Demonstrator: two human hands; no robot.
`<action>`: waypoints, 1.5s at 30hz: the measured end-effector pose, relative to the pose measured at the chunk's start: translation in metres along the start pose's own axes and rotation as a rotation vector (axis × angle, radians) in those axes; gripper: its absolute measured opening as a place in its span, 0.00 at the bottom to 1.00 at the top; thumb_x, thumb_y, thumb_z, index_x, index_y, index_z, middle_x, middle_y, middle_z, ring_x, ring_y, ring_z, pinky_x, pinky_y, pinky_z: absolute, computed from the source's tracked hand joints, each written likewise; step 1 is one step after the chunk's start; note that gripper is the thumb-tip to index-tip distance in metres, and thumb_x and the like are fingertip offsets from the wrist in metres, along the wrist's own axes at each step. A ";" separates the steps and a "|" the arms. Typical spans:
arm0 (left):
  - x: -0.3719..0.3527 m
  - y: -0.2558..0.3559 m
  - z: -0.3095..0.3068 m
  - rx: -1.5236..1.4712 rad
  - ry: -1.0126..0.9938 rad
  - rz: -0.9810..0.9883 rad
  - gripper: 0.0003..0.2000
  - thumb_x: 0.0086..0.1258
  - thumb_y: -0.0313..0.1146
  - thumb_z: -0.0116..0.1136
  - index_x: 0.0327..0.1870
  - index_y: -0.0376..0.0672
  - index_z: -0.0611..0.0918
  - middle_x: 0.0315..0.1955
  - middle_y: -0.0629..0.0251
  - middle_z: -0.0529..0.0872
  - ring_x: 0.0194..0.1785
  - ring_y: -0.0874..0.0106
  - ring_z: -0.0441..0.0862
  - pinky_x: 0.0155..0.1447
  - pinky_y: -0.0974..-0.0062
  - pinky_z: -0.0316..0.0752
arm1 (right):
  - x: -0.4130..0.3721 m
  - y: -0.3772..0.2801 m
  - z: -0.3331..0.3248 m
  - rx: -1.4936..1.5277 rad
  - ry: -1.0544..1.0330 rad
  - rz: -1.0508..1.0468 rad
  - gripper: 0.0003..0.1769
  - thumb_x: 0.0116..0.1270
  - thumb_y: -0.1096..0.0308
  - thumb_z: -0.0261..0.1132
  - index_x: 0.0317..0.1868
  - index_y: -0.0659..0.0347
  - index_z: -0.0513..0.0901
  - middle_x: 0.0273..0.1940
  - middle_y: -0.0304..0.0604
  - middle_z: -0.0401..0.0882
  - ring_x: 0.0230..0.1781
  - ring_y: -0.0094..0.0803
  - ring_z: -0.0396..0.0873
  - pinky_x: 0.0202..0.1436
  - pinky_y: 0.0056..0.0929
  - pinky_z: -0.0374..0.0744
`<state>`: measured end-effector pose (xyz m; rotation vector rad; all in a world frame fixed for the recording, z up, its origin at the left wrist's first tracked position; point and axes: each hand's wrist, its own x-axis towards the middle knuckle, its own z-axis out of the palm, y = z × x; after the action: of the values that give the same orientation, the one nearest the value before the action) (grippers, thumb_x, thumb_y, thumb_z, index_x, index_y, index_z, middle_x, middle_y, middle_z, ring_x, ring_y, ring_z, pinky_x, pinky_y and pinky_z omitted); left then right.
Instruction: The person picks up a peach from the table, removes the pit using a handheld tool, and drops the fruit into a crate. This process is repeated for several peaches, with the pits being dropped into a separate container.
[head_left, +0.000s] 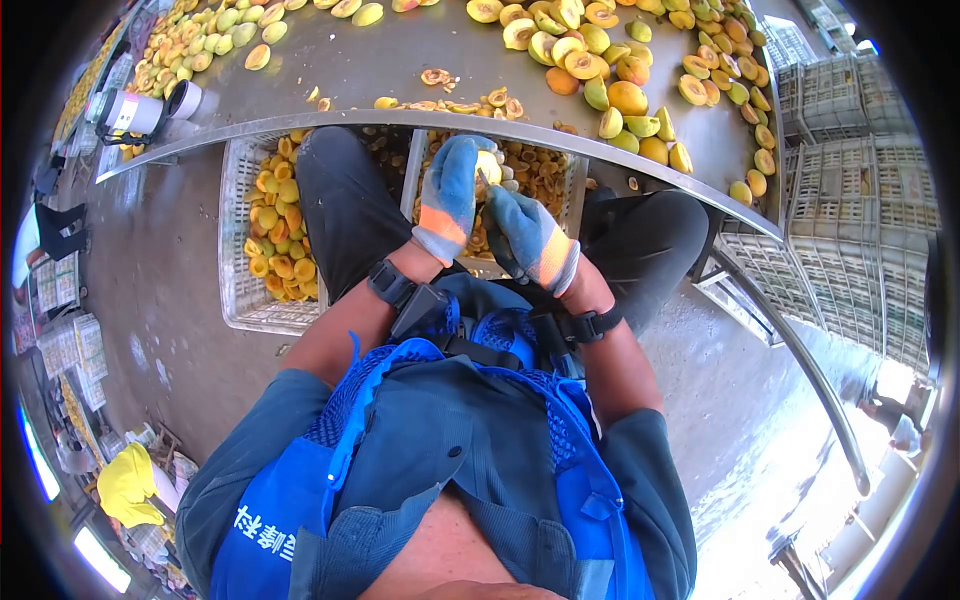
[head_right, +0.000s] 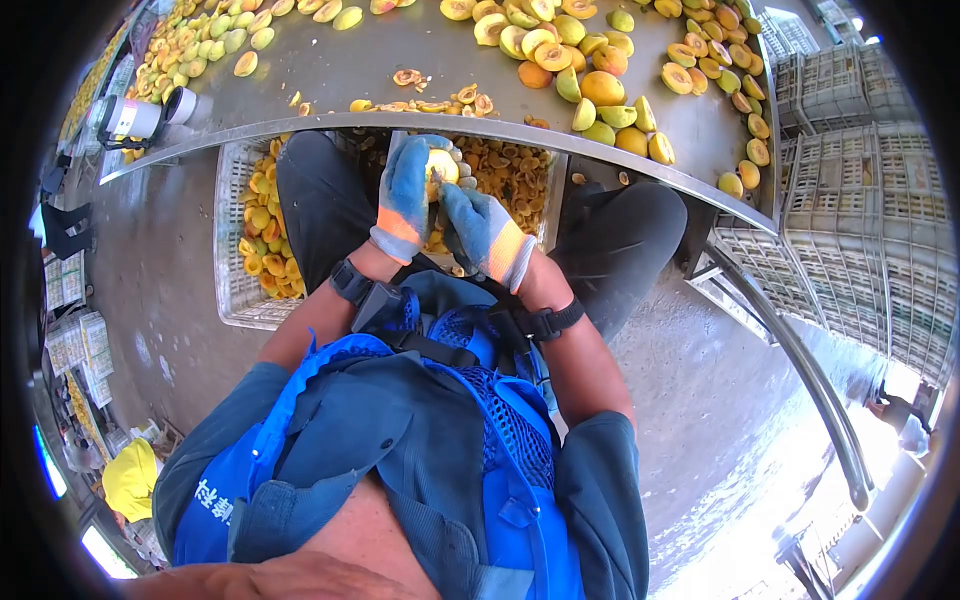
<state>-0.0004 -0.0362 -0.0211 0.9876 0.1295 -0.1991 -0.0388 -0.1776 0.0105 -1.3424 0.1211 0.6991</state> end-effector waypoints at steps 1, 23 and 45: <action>-0.001 -0.001 -0.001 0.001 0.009 -0.016 0.16 0.83 0.46 0.51 0.51 0.41 0.79 0.45 0.62 0.85 0.44 0.68 0.88 0.47 0.67 0.88 | -0.001 -0.001 0.002 -0.030 0.016 0.010 0.25 0.85 0.46 0.47 0.41 0.59 0.77 0.18 0.35 0.70 0.10 0.23 0.64 0.12 0.23 0.59; 0.009 -0.013 -0.025 -0.034 -0.016 -0.274 0.17 0.81 0.47 0.52 0.45 0.39 0.81 0.36 0.58 0.85 0.39 0.65 0.86 0.45 0.67 0.85 | -0.004 -0.001 0.000 -0.082 -0.013 0.151 0.28 0.83 0.43 0.50 0.36 0.58 0.79 0.21 0.32 0.71 0.15 0.19 0.66 0.18 0.22 0.64; 0.017 -0.005 -0.042 0.317 -0.163 -0.618 0.27 0.80 0.56 0.53 0.37 0.36 0.86 0.32 0.61 0.88 0.36 0.71 0.85 0.46 0.74 0.80 | 0.003 0.037 -0.001 -0.169 -0.072 0.171 0.31 0.83 0.39 0.50 0.39 0.59 0.82 0.25 0.29 0.73 0.23 0.17 0.66 0.26 0.20 0.66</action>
<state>0.0142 -0.0058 -0.0511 1.2200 0.2575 -0.8861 -0.0561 -0.1752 -0.0226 -1.4783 0.1225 0.9174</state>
